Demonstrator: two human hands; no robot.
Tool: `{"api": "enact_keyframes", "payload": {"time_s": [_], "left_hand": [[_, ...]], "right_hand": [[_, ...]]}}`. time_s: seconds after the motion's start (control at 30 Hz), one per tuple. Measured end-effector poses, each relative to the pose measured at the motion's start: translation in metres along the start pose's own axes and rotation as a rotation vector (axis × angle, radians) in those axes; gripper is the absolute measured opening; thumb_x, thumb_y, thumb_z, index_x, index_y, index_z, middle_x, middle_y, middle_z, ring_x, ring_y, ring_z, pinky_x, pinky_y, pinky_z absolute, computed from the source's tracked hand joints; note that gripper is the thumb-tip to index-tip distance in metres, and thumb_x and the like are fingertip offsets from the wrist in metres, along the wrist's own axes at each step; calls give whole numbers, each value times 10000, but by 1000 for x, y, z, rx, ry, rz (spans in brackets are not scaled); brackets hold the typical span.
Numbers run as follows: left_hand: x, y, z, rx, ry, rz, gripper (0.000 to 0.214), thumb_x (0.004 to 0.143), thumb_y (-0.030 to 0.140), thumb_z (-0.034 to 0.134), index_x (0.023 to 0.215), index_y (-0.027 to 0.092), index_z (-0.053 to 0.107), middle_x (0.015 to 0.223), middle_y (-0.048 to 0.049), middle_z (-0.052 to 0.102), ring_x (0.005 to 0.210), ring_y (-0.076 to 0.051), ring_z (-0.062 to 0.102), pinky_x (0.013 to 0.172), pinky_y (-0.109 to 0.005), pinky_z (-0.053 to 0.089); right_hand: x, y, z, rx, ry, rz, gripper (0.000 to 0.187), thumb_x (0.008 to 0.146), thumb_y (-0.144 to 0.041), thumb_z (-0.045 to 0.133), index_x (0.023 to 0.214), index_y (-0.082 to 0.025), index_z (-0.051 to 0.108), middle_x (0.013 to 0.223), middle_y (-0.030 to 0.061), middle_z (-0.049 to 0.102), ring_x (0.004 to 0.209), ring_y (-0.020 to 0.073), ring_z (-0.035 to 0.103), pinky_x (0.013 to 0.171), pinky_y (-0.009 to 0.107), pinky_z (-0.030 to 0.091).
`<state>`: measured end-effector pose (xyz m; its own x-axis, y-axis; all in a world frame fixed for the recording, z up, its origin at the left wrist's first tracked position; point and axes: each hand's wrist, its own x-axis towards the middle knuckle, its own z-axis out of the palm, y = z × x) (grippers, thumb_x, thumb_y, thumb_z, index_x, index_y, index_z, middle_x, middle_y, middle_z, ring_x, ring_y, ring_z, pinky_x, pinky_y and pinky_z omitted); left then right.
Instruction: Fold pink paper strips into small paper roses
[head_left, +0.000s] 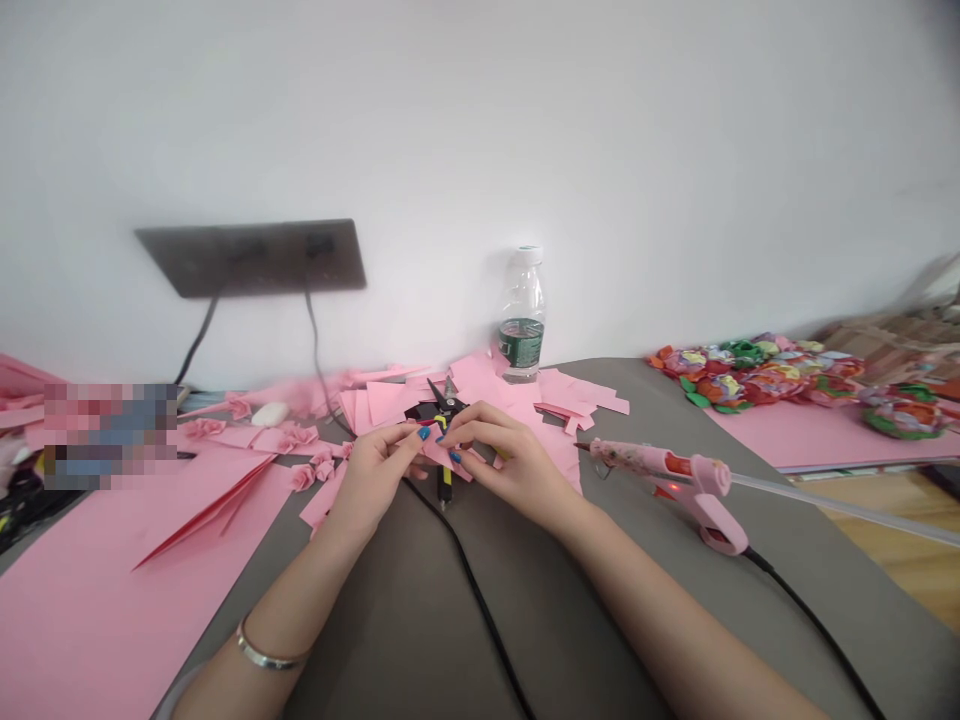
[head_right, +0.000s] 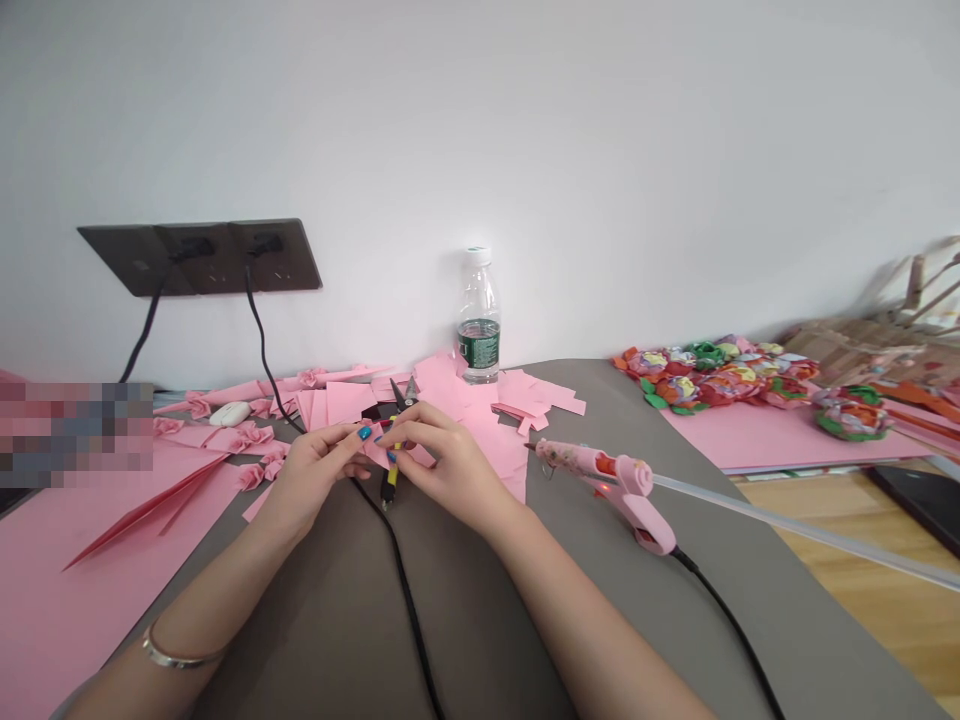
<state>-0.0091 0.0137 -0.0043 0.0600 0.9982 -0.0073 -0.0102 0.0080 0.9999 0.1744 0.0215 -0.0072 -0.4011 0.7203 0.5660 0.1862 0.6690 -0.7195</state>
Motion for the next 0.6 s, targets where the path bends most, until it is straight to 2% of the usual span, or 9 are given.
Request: {"api": "enact_keyframes", "payload": {"time_s": [0.13, 0.27, 0.6], "left_hand": [[-2, 3, 2, -4, -30, -39, 382, 707, 513, 745, 838, 155, 745, 791, -64, 748, 677, -184, 696, 579, -253, 547], [-4, 4, 3, -25, -57, -73, 372, 724, 500, 736, 847, 150, 738, 818, -74, 760, 702, -196, 718, 581, -249, 538], [-1, 0, 1, -59, -19, -64, 346, 699, 482, 765, 825, 161, 740, 814, -53, 746, 673, -159, 694, 577, -224, 546]], "right_hand": [[-1, 0, 0, -21, -10, 6, 232, 911, -118, 507, 954, -235, 703, 985, 76, 620, 915, 189, 616, 716, 302, 517], [-1, 0, 1, -20, -12, -31, 327, 895, -46, 435, 968, -231, 695, 1016, 77, 621, 941, 182, 613, 754, 306, 514], [0, 0, 0, 6, -13, -17, 216, 892, -101, 526, 976, -223, 684, 989, 68, 611, 829, 160, 599, 741, 311, 517]]}}
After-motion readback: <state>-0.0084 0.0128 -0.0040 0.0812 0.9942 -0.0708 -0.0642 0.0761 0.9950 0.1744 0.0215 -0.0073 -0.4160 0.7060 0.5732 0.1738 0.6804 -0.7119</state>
